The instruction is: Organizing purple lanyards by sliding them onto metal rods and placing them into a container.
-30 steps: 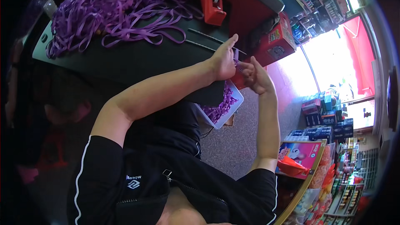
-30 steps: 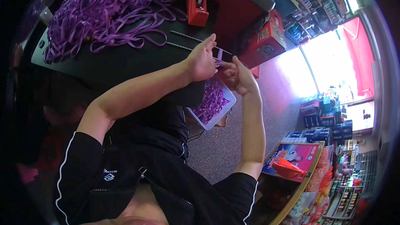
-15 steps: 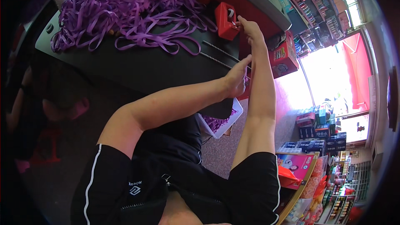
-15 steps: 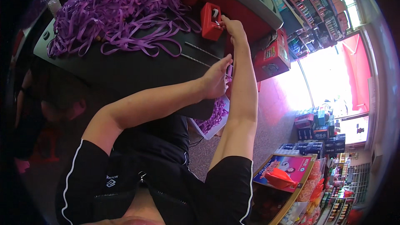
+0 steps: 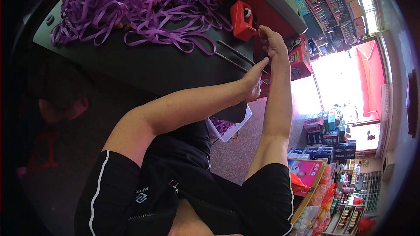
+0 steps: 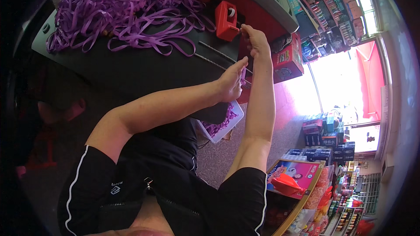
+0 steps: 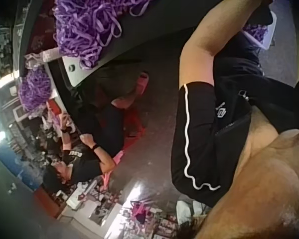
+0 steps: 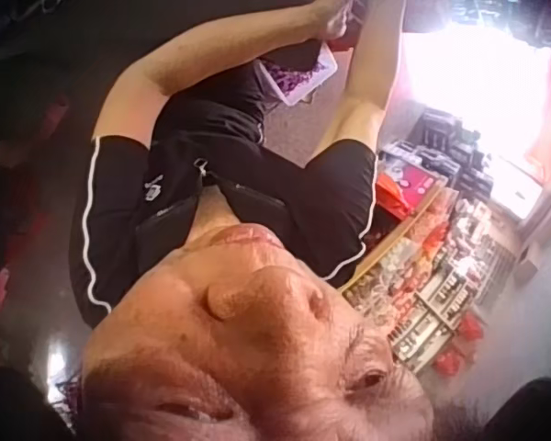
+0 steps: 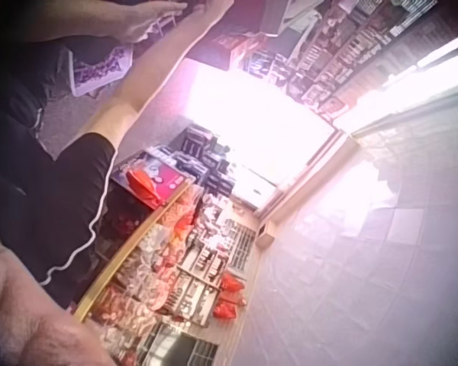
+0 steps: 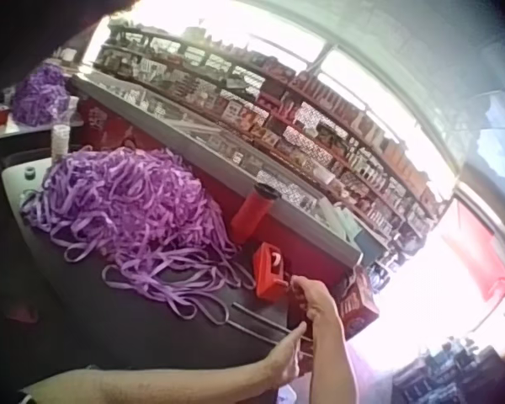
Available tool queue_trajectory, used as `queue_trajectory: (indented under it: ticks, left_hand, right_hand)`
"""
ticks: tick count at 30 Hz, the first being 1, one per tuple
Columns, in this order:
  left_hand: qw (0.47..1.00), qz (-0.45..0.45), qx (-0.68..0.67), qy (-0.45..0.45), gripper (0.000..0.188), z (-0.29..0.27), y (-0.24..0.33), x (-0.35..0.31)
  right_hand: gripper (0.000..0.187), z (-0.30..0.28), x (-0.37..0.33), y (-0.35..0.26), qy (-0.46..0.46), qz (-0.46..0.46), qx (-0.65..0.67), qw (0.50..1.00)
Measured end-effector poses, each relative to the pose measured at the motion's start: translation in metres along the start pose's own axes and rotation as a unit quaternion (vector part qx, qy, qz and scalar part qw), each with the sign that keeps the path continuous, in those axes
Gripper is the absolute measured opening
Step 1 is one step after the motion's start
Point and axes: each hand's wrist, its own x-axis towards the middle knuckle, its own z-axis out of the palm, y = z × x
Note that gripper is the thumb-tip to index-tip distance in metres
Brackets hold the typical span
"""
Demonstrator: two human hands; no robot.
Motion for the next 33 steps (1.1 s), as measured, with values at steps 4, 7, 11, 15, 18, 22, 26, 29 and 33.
queue_trajectory:
  ticks: [4,7,11,15,18,22,26,29,33]
  left_hand:
    - [0.999,-0.015,-0.028,0.017,0.076,0.005,0.002,-0.004]
    - [0.996,-0.022,-0.083,-0.027,0.057,-0.005,-0.002,0.005]
    - [0.994,-0.015,-0.103,-0.037,0.053,-0.011,-0.007,0.012]
    - [0.993,-0.009,-0.104,-0.050,0.059,-0.014,-0.008,0.015]
    - [0.995,-0.004,-0.095,-0.025,0.061,-0.008,-0.006,0.009]
    - [0.996,-0.020,-0.087,0.004,0.061,0.001,-0.001,0.000]
    - [0.994,-0.037,-0.101,-0.023,0.059,-0.008,-0.001,0.008]
    - [0.995,-0.023,-0.095,-0.007,0.059,-0.010,-0.003,0.012]
    - [0.995,-0.023,-0.099,0.009,0.055,-0.014,-0.005,0.018]
  right_hand:
    - [0.020,0.004,-0.005,0.015,-0.017,0.016,0.013,1.000]
    - [0.019,0.010,-0.004,0.023,-0.043,0.032,0.047,0.997]
    - [0.017,0.014,-0.004,0.032,-0.050,0.028,0.080,0.995]
    - [0.018,0.012,0.001,0.034,-0.056,0.020,0.095,0.994]
    - [0.019,0.013,0.003,0.037,-0.039,0.022,0.064,0.997]
    - [0.017,0.016,0.003,0.041,-0.024,0.013,0.074,0.997]
    - [0.014,0.022,0.004,0.042,-0.020,-0.003,0.102,0.995]
    - [0.013,0.026,0.003,0.041,-0.011,-0.013,0.104,0.994]
    - [0.013,0.028,0.002,0.037,0.011,-0.004,0.083,0.997]
